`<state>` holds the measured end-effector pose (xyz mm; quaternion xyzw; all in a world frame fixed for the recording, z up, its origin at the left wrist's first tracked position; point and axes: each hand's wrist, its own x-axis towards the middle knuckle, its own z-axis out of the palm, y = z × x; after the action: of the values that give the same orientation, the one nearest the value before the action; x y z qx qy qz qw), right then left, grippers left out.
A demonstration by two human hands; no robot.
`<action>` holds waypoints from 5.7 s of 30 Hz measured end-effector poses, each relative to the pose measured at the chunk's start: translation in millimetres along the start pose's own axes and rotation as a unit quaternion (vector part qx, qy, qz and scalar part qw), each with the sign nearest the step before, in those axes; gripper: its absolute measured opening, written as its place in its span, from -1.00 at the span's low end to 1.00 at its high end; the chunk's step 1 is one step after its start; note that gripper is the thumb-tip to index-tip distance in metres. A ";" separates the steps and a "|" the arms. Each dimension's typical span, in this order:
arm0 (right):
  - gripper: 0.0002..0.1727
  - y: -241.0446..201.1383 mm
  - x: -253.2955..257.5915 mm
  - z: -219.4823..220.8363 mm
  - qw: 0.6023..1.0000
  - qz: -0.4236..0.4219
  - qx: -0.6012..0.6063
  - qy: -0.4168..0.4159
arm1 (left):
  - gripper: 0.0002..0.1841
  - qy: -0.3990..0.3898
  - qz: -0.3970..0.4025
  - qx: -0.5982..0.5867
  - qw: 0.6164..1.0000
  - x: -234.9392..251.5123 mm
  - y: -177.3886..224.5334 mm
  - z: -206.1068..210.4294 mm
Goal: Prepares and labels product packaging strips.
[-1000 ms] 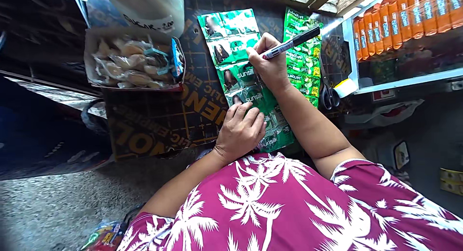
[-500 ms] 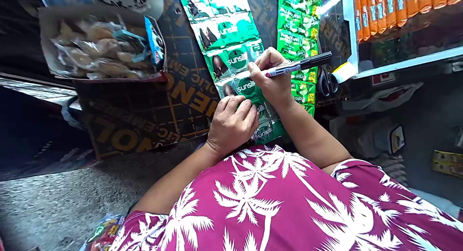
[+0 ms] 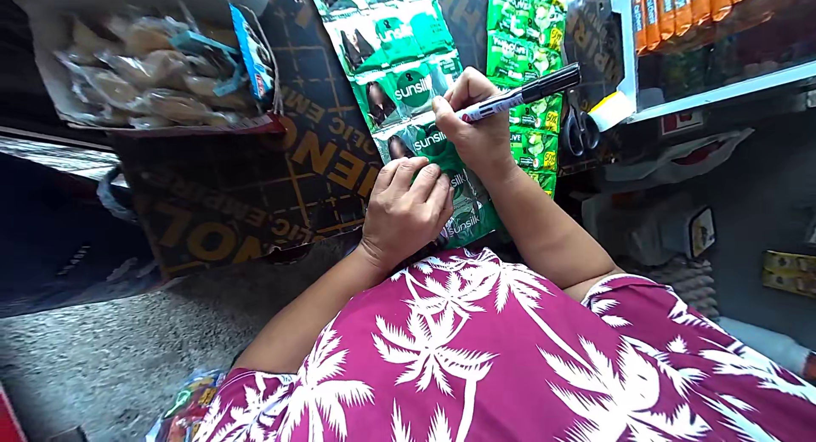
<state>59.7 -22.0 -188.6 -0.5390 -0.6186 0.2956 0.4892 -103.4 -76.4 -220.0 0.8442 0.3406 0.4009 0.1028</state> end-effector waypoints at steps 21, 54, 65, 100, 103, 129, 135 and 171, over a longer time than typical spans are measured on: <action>-0.85 -29.8 -66.6 -26.7 1.000 0.017 -0.002 0.016 | -0.74 -0.048 -0.104 -0.119 0.986 9.1 -0.1 -14.5; -0.82 -27.3 -114.5 -45.1 0.999 -0.035 0.010 -0.010 | -0.49 -0.064 -0.088 -0.073 0.991 12.9 -2.3 -10.0; -0.82 -19.0 -116.0 -39.8 0.998 -0.063 -0.012 -0.011 | -0.42 -0.090 -0.091 -0.051 0.990 14.4 -1.4 -11.0; -0.02 -35.8 -75.3 -105.4 0.777 0.056 0.607 0.159 | -0.82 0.084 -0.031 -0.269 0.959 9.7 -1.1 -29.2; -0.03 -39.1 -71.2 -108.1 0.783 0.054 0.595 0.174 | -0.80 0.015 -0.017 -0.240 0.971 11.0 5.8 -29.0; -0.31 -5.9 -101.4 -166.2 0.855 0.055 0.497 0.134 | -0.38 -0.277 0.002 -0.031 0.960 -21.6 29.7 -61.8; -0.55 -8.4 -101.8 -172.4 0.900 0.073 0.416 0.110 | -0.63 -0.222 0.014 -0.018 0.975 -30.6 45.0 -63.6; -0.82 4.0 -67.2 -144.4 0.976 -0.115 -0.130 -0.129 | -0.84 0.110 -0.199 -0.116 0.967 -10.3 48.4 -69.1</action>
<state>190.6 -108.7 -161.3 -0.4809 -0.7672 0.2216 0.3619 -135.8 -126.2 -159.2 0.6924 0.4616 0.5000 0.2397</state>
